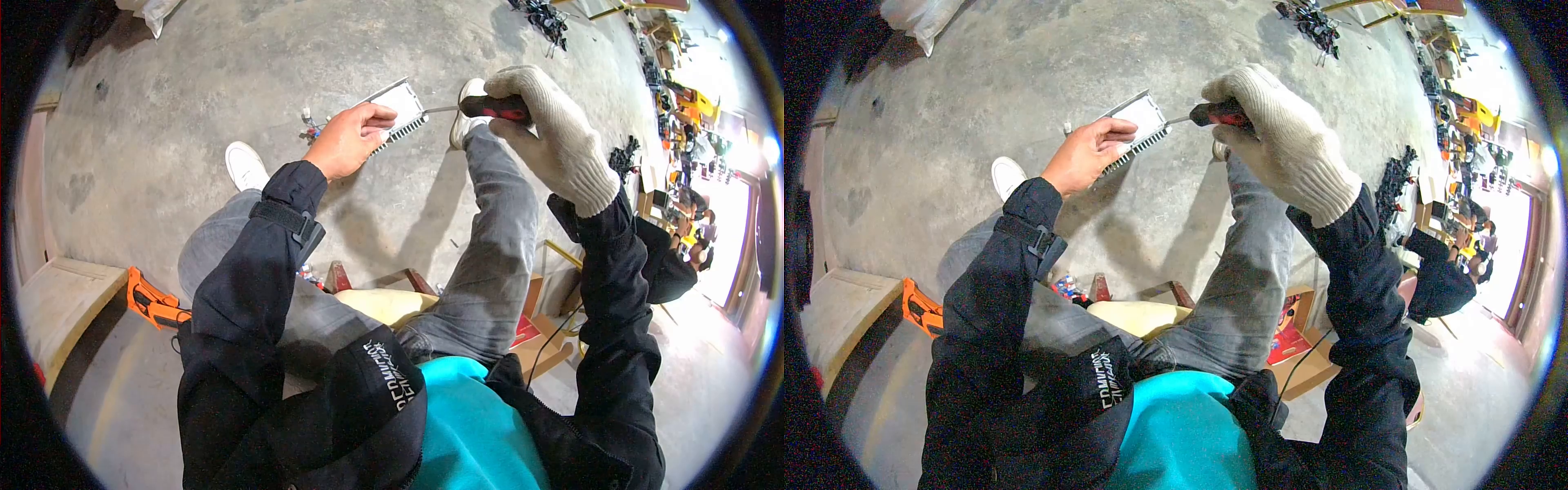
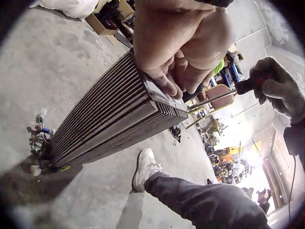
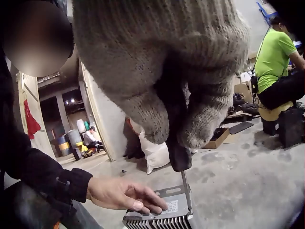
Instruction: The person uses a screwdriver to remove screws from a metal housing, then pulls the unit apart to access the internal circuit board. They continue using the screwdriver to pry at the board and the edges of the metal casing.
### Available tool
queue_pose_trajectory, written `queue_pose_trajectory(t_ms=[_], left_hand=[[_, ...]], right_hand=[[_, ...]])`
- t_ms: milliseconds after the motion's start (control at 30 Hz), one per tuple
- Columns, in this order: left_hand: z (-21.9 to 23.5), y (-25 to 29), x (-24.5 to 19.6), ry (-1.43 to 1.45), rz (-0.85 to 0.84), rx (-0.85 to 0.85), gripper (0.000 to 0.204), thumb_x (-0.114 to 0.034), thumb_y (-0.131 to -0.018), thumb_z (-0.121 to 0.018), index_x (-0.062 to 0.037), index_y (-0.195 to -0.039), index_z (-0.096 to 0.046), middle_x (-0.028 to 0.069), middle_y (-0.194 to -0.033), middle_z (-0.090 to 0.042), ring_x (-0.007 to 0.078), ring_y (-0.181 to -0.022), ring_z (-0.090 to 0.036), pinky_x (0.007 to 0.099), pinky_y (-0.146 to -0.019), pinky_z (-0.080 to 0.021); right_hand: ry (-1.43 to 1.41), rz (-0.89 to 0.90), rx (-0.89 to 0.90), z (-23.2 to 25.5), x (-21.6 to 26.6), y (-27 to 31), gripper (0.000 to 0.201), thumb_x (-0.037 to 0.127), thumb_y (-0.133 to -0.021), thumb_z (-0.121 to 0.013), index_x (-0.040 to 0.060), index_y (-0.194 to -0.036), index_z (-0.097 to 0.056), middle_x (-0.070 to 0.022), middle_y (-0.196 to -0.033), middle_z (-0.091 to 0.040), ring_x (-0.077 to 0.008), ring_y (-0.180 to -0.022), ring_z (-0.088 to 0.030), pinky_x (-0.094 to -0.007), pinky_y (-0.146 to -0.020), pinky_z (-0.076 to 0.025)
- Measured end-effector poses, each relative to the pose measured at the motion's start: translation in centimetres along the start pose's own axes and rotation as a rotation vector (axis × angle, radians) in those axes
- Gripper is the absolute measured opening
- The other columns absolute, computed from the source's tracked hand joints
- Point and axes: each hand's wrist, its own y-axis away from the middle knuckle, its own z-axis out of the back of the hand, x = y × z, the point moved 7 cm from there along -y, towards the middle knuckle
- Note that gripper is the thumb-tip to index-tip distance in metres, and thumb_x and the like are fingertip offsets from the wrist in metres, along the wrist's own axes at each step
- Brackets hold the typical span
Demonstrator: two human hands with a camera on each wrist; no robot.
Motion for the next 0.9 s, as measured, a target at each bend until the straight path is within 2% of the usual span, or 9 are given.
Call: queue_pose_trajectory(t_ms=[100, 167, 300, 367, 500, 567, 800, 867, 900], left_hand=[[0.0, 0.0, 0.1, 0.005, 0.001, 0.004, 0.037, 0.005, -0.093, -0.055, 0.0031, -0.130, -0.058, 0.0124, -0.128, -0.064, 0.0198, -0.124, -0.061, 0.0321, -0.108, -0.046], [0.0, -0.1, 0.0, 0.007, 0.003, 0.012, 0.037, 0.005, -0.093, -0.055, 0.0033, -0.130, -0.058, 0.0125, -0.129, -0.064, 0.0198, -0.124, -0.061, 0.0320, -0.108, -0.046], [0.1, 0.0, 0.1, 0.007, -0.005, 0.009, 0.037, 0.005, -0.093, -0.055, 0.0037, -0.130, -0.058, 0.0128, -0.128, -0.064, 0.0196, -0.123, -0.061, 0.0318, -0.108, -0.046], [0.0, -0.1, 0.1, 0.014, -0.017, 0.001, 0.037, 0.005, -0.093, -0.056, 0.0037, -0.130, -0.058, 0.0128, -0.128, -0.064, 0.0195, -0.123, -0.061, 0.0319, -0.108, -0.046], [0.0, -0.1, 0.1, 0.022, -0.001, 0.013, 0.037, 0.004, -0.093, -0.056, 0.0037, -0.130, -0.058, 0.0126, -0.127, -0.064, 0.0192, -0.123, -0.061, 0.0319, -0.108, -0.045], [0.0, -0.1, 0.1, 0.019, 0.002, 0.019, 0.037, 0.004, -0.093, -0.056, 0.0038, -0.130, -0.058, 0.0125, -0.127, -0.064, 0.0191, -0.123, -0.061, 0.0319, -0.109, -0.045], [0.0, -0.1, 0.2, 0.020, -0.040, -0.002, 0.036, 0.005, -0.092, -0.057, 0.0042, -0.128, -0.058, 0.0134, -0.126, -0.065, 0.0202, -0.122, -0.062, 0.0325, -0.106, -0.048], [0.0, -0.1, 0.2, 0.012, -0.049, -0.013, 0.036, 0.006, -0.091, -0.057, 0.0043, -0.127, -0.059, 0.0144, -0.125, -0.066, 0.0212, -0.121, -0.063, 0.0327, -0.104, -0.050], [0.0, -0.1, 0.4, 0.026, -0.040, -0.013, 0.035, 0.006, -0.091, -0.057, 0.0041, -0.126, -0.059, 0.0145, -0.125, -0.066, 0.0213, -0.121, -0.063, 0.0327, -0.104, -0.050]], right_hand=[[0.016, 0.035, -0.023, -0.1, 0.6, -0.4, 0.034, 0.009, -0.083, -0.074, 0.0066, -0.115, -0.062, -0.0134, -0.101, -0.065, -0.0273, -0.095, -0.068, -0.0351, -0.082, -0.054], [0.022, -0.215, -0.031, -0.2, -0.6, -0.5, 0.035, 0.011, -0.083, -0.074, 0.0067, -0.116, -0.061, -0.0146, -0.102, -0.064, -0.0283, -0.097, -0.068, -0.0362, -0.083, -0.054], [0.051, -0.217, -0.091, 0.3, -0.6, 0.0, 0.040, 0.016, -0.085, -0.075, 0.0072, -0.121, -0.059, -0.0146, -0.099, -0.067, -0.0302, -0.095, -0.069, -0.0373, -0.081, -0.055], [0.178, -0.067, -0.072, 0.4, -0.2, 0.0, 0.045, 0.019, -0.086, -0.075, 0.0076, -0.126, -0.057, -0.0148, -0.101, -0.067, -0.0315, -0.094, -0.070, -0.0389, -0.080, -0.056], [0.142, -0.033, -0.041, 0.2, 0.3, -0.3, 0.047, 0.016, -0.086, -0.074, 0.0074, -0.128, -0.055, -0.0162, -0.108, -0.065, -0.0319, -0.096, -0.070, -0.0393, -0.083, -0.056], [0.122, -0.287, 0.014, 0.1, -0.7, -0.4, 0.045, 0.012, -0.085, -0.072, 0.0066, -0.127, -0.056, -0.0170, -0.114, -0.061, -0.0323, -0.100, -0.069, -0.0392, -0.085, -0.055], [0.184, -0.009, 0.019, 0.6, 0.8, -0.5, 0.049, 0.014, -0.085, -0.073, 0.0065, -0.130, -0.054, -0.0171, -0.115, -0.062, -0.0332, -0.101, -0.069, -0.0394, -0.084, -0.056], [0.167, -0.369, 0.080, 0.3, -0.6, -0.5, 0.050, 0.013, -0.084, -0.073, 0.0064, -0.130, -0.053, -0.0170, -0.117, -0.061, -0.0339, -0.103, -0.068, -0.0394, -0.086, -0.056], [0.168, -0.370, 0.080, 0.4, -0.7, -0.3, 0.050, 0.013, -0.084, -0.073, 0.0064, -0.130, -0.053, -0.0170, -0.117, -0.061, -0.0339, -0.103, -0.068, -0.0394, -0.086, -0.056]])
